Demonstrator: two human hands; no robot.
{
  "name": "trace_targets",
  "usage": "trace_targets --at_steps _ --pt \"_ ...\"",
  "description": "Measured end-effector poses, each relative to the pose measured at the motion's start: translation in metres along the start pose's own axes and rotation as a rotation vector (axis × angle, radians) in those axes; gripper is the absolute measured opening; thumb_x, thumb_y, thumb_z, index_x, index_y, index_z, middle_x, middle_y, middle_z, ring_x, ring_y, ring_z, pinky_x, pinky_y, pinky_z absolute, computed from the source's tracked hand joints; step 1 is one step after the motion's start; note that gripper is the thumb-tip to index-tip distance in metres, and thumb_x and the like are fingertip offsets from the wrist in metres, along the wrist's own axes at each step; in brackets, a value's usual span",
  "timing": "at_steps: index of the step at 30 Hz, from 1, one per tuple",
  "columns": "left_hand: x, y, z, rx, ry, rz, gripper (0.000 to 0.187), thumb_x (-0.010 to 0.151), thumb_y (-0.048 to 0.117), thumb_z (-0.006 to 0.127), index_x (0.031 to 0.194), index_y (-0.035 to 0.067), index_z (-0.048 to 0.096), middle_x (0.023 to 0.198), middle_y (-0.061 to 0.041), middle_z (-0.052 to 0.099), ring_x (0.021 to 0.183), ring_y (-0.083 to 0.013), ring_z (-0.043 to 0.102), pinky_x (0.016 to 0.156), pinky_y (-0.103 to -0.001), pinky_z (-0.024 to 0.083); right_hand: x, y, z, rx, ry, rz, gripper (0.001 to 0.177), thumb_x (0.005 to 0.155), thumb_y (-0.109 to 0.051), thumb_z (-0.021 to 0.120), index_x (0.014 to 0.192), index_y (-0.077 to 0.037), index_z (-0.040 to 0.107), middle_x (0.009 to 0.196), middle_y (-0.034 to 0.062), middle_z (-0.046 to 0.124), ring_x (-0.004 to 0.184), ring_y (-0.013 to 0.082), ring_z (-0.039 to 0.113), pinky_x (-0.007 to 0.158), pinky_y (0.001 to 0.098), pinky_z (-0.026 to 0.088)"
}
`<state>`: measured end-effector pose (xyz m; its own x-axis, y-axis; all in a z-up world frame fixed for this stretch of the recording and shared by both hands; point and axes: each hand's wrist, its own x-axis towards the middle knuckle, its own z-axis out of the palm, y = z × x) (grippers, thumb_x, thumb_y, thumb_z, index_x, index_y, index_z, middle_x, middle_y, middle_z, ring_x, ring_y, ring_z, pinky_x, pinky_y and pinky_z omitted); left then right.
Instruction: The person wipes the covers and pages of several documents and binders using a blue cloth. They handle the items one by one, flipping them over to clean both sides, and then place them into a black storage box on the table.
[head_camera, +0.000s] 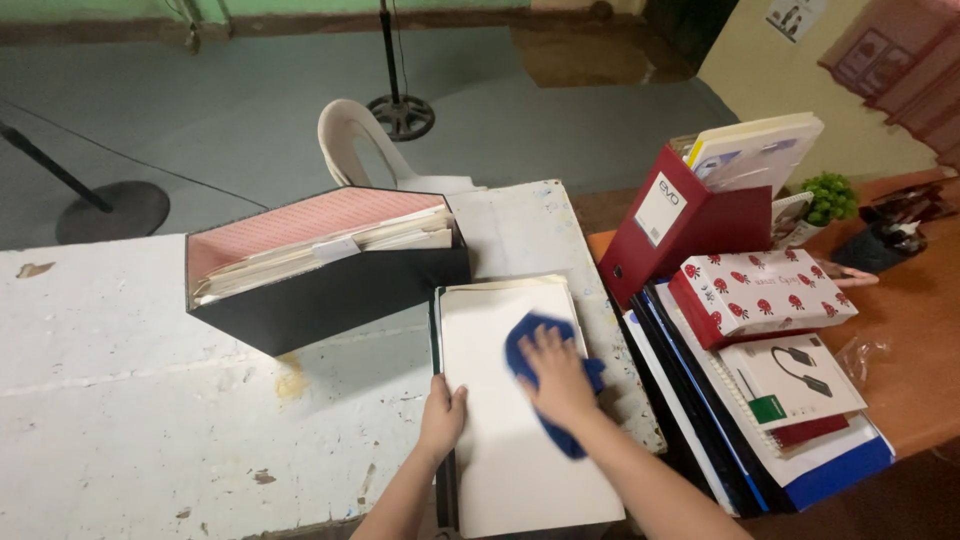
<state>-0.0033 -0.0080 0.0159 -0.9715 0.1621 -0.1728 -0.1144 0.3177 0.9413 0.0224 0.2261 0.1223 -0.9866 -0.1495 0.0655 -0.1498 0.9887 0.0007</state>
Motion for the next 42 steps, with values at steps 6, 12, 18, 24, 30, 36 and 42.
trace_targets --at_steps 6,12,18,24,30,36,42 --pt "0.015 -0.034 0.01 0.023 0.053 0.063 0.037 0.098 0.033 0.056 0.122 0.005 0.05 0.105 -0.018 0.072 0.097 -0.0355 0.068 0.087 -0.045 0.049 -0.091 -0.071 -0.016 0.399 -0.16 -0.518 0.078 0.089 -0.039 0.069 0.157 -0.013 0.041 0.165 0.0248 0.027 0.151 0.0468 0.021 0.12 0.0597 0.01" --pt "0.008 -0.014 0.002 0.009 0.006 0.003 0.047 0.097 0.037 0.053 0.13 0.004 0.047 0.119 -0.018 0.071 0.109 -0.0342 0.068 0.093 -0.044 0.05 -0.064 -0.039 -0.049 0.278 -0.156 -0.11 0.063 0.095 -0.039 0.063 0.151 -0.015 0.048 0.16 0.022 0.035 0.148 0.0431 0.03 0.121 0.0602 0.021" --pt "0.001 0.027 0.002 0.019 0.041 -0.133 0.046 0.088 0.036 0.054 0.121 0.004 0.056 0.117 -0.019 0.073 0.109 -0.037 0.069 0.092 -0.045 0.052 -0.036 -0.028 0.017 0.206 -0.014 0.027 0.079 0.097 -0.054 0.056 0.157 -0.009 0.035 0.165 0.0302 0.019 0.152 0.0502 0.015 0.12 0.0637 0.012" --pt "-0.033 0.131 -0.013 -0.508 -0.063 -0.21 0.044 0.095 0.041 0.059 0.125 0.009 0.065 0.124 -0.009 0.075 0.114 -0.0165 0.068 0.101 -0.031 0.051 -0.031 -0.093 -0.031 0.641 -0.294 0.303 0.119 0.079 -0.06 0.079 0.164 -0.021 0.005 0.173 0.016 -0.002 0.16 0.0364 -0.001 0.122 0.063 0.013" --pt "-0.078 0.243 -0.026 -0.63 -0.265 -0.142 0.097 0.096 0.073 0.051 0.157 -0.002 0.036 0.16 -0.032 0.036 0.15 -0.0487 0.031 0.121 -0.062 0.026 -0.017 -0.064 -0.096 0.896 -0.118 0.412 0.129 0.053 -0.038 0.098 0.161 -0.02 0.029 0.158 0.0208 0.041 0.144 0.0387 0.046 0.119 0.0497 0.041" --pt "-0.084 0.264 -0.019 -0.423 -0.595 0.192 0.074 0.107 0.054 0.036 0.164 0.009 0.023 0.166 -0.029 0.024 0.147 -0.0538 0.028 0.115 -0.071 0.027 -0.022 0.017 -0.156 1.046 0.326 0.446 0.08 0.055 0.0 0.075 0.134 -0.006 0.067 0.115 0.0236 0.072 0.108 0.0356 0.069 0.092 0.0466 0.056" --pt "-0.057 0.202 0.024 -0.148 -0.594 -0.02 0.077 0.107 0.052 0.052 0.166 0.018 0.016 0.166 -0.026 0.021 0.148 -0.048 0.029 0.114 -0.064 0.035 -0.045 0.049 -0.193 1.014 0.493 0.639 0.075 0.052 -0.001 0.077 0.125 -0.017 0.075 0.092 0.0079 0.072 0.084 0.0209 0.065 0.069 0.0349 0.052"
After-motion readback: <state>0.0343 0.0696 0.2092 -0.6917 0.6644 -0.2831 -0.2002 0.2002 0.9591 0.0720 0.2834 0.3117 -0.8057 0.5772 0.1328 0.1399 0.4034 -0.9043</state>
